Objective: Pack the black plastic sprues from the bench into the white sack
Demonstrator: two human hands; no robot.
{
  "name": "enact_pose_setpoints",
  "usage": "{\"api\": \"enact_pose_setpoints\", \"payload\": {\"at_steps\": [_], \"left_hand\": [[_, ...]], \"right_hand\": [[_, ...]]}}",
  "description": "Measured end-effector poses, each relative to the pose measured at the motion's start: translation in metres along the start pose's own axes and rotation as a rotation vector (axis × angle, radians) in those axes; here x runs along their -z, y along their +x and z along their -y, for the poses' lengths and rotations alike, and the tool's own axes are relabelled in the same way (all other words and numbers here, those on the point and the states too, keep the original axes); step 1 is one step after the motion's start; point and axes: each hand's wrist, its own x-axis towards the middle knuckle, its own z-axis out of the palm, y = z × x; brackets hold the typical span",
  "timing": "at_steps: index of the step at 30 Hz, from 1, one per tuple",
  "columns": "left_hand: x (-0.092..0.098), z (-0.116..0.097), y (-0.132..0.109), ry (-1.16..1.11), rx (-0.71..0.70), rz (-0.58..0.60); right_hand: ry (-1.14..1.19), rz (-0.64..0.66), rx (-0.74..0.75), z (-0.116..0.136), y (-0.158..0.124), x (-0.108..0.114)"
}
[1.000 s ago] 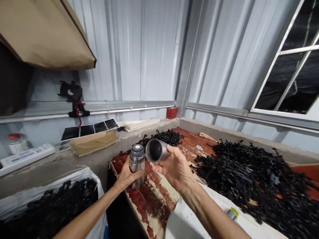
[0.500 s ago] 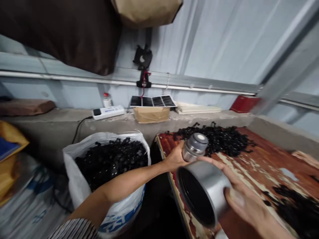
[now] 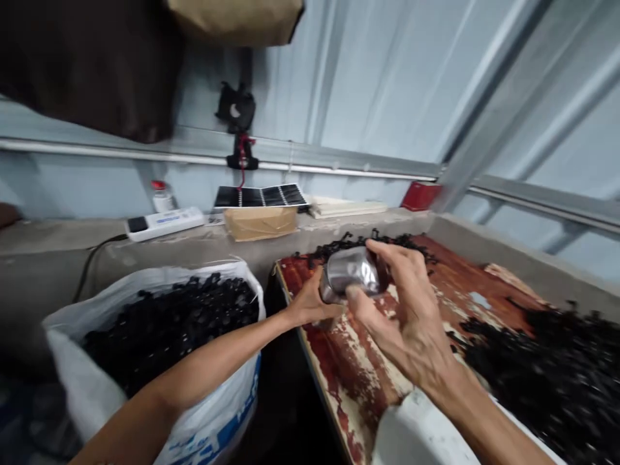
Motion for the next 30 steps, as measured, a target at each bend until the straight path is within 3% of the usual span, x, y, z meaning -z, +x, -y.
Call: {"api": "enact_pose_setpoints", "payload": {"at_steps": [2, 7, 12, 15, 25, 28, 30], "left_hand": [[0.0, -0.001, 0.002, 0.053, -0.013, -0.009], [-0.002, -0.008, 0.004, 0.09, -0.036, -0.013], [-0.004, -0.011, 0.004, 0.105, -0.076, 0.016], [-0.004, -0.009, 0.005, 0.101, -0.049, 0.011], [-0.01, -0.002, 0.005, 0.008, -0.047, -0.021], [-0.016, -0.013, 0.001, -0.066, -0.02, -0.02], [-0.013, -0.029, 0.001, -0.088, 0.025, -0.056]], "right_hand": [[-0.044, 0.011, 0.005, -0.013, 0.017, 0.007], [-0.149, 0.307, -0.047, -0.035, 0.049, 0.006], [-0.169, 0.598, -0.061, -0.038, 0.056, -0.003], [-0.108, 0.673, -0.098, -0.039, 0.051, -0.009], [-0.178, 0.622, -0.151, -0.041, 0.04, -0.022], [-0.146, 0.461, -0.123, -0.04, 0.031, -0.023], [-0.082, 0.166, -0.093, -0.042, 0.026, -0.017]]}}
